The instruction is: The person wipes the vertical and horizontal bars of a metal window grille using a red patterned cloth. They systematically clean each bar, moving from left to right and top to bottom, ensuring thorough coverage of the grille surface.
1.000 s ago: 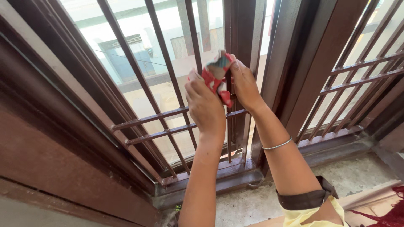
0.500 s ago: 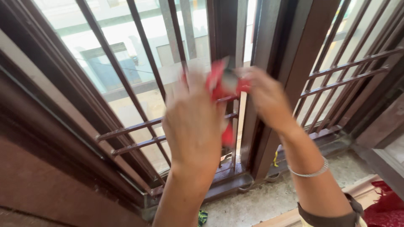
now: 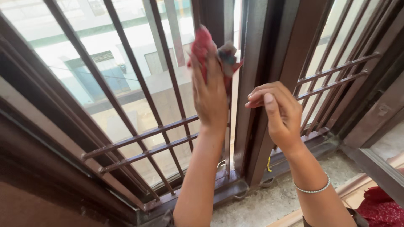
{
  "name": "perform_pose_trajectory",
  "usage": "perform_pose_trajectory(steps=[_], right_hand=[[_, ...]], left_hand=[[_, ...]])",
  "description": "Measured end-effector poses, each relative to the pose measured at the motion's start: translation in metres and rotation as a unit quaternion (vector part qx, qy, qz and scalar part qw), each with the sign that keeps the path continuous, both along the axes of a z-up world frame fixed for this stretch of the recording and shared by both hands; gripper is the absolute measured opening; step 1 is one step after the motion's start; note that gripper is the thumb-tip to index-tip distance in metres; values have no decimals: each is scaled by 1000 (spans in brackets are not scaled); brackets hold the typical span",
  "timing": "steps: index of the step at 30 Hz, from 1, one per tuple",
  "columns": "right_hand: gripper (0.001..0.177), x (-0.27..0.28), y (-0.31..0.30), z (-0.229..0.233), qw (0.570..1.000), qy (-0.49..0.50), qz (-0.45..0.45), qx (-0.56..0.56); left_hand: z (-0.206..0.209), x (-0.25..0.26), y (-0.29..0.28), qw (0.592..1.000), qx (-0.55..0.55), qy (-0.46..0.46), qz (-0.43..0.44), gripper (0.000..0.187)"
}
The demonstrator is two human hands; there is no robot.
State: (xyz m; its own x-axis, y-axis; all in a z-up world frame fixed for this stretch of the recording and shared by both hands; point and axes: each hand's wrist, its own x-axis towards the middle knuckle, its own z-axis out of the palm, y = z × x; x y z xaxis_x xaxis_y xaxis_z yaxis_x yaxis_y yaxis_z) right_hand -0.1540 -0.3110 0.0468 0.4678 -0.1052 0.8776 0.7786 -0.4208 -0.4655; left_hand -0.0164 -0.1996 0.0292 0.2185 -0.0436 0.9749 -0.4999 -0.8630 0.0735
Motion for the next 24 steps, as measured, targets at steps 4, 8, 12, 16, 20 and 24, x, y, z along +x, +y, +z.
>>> perform_pose_trajectory(steps=[4, 8, 12, 16, 20, 24], right_hand=[[35, -4, 12, 1, 1000, -13, -4, -7], [35, -5, 36, 2, 1000, -19, 11, -9], [31, -5, 62, 8, 999, -43, 6, -17], [26, -8, 80, 10, 991, -76, -63, -85], [23, -9, 78, 15, 979, -110, -115, -125], [21, 12, 67, 17, 968, -133, -167, -130]], left_hand=[[-37, -39, 21, 998, 51, 38, -25, 60], [-54, -60, 33, 998, 49, 23, -43, 47], [-60, -75, 46, 998, 57, 7, -38, 44], [-61, -97, 62, 996, 71, 45, -13, 48], [-70, -118, 98, 991, 49, 116, 54, 52], [-56, -147, 155, 930, 87, 288, 213, 14]])
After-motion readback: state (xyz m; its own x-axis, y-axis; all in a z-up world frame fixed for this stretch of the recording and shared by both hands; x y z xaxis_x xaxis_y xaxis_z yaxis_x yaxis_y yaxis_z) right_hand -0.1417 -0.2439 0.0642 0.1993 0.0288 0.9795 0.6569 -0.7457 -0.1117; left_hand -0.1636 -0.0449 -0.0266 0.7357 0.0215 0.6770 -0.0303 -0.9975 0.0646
